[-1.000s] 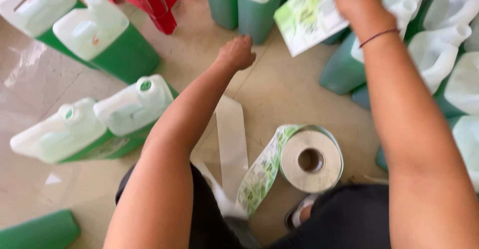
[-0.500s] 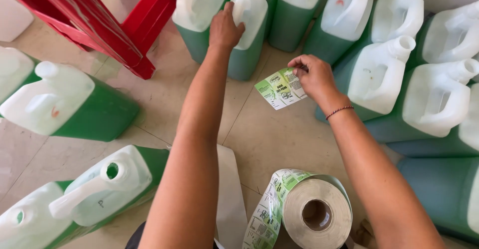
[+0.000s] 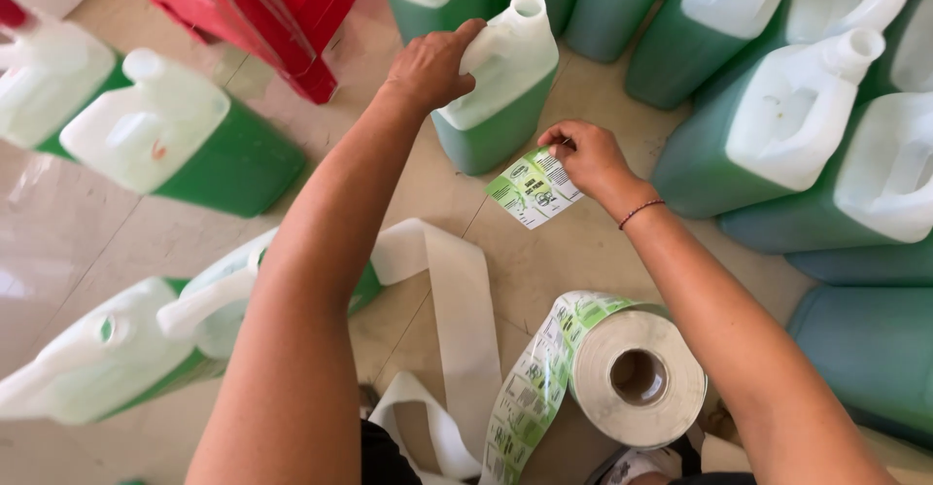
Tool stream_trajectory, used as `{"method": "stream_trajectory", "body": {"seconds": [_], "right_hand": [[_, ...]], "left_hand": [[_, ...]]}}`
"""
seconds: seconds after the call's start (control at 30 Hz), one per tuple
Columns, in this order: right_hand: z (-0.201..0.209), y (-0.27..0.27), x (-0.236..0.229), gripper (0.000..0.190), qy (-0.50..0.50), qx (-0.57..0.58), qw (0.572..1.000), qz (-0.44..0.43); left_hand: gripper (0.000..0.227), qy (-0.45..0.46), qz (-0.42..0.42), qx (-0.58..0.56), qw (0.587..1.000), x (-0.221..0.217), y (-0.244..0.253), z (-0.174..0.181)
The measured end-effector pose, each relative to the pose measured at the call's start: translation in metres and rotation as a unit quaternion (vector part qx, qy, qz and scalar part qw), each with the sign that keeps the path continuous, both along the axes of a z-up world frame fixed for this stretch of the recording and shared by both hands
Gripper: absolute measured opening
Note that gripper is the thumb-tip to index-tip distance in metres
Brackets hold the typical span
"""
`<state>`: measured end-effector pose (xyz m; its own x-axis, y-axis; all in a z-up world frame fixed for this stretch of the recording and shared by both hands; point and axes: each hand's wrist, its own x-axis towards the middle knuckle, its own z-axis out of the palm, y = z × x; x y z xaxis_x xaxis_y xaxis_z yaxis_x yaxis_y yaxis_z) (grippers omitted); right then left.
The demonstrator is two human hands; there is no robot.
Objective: The person peels labels from a roll and sticks them onto plastic containers filled with green liquid by hand. They then reach into a box and handle white caps.
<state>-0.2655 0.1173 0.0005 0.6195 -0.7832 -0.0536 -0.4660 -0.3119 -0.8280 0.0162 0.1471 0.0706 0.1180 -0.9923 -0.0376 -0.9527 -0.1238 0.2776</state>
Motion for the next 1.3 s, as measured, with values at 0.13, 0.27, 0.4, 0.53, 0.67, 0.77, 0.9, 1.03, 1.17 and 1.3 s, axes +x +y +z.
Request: {"method": "stream_trajectory", "body": {"seconds": [0.13,0.27,0.4,0.53,0.67,0.77,0.9,1.03,1.17,1.3], "right_hand": [[-0.002,0.044,0.01,0.013,0.006,0.009,0.999,0.041],[-0.001,0.076,0.005,0.013,0.002,0.035,0.998,0.053],[-0.005,0.093,0.003,0.012,-0.003,0.058,0.997,0.051],[-0.017,0.11,0.012,0.011,-0.043,0.145,0.988,0.027],[-0.034,0.118,0.022,0.01,-0.115,0.212,0.97,0.016],[-0.04,0.121,0.024,0.009,-0.157,0.279,0.947,-0.004],[-0.036,0.121,0.026,0.008,-0.16,0.288,0.944,-0.027],[-0.036,0.118,0.027,0.009,-0.155,0.292,0.943,-0.043],[-0.042,0.114,0.029,0.008,-0.145,0.29,0.944,-0.053],[-0.05,0.109,0.036,0.009,-0.146,0.294,0.942,-0.064]], "left_hand": [[0.076,-0.013,-0.005,-0.007,1.0,0.007,0.062,0.007],[0.075,-0.012,-0.043,-0.009,0.999,0.025,0.122,0.016],[0.075,-0.035,-0.022,0.016,0.999,0.032,0.167,0.023],[0.065,-0.007,0.04,0.005,0.999,0.026,0.188,0.017],[0.08,-0.146,0.053,-0.146,0.977,-0.025,0.204,-0.002],[0.062,0.024,0.116,-0.223,0.968,-0.078,0.236,-0.026],[0.077,0.219,0.259,-0.32,0.885,-0.118,0.262,-0.069],[0.071,0.461,0.336,-0.186,0.8,-0.113,0.266,-0.121],[0.043,0.47,0.368,-0.229,0.769,-0.102,0.255,-0.159],[0.026,0.442,0.435,-0.228,0.751,-0.095,0.246,-0.169]]}}
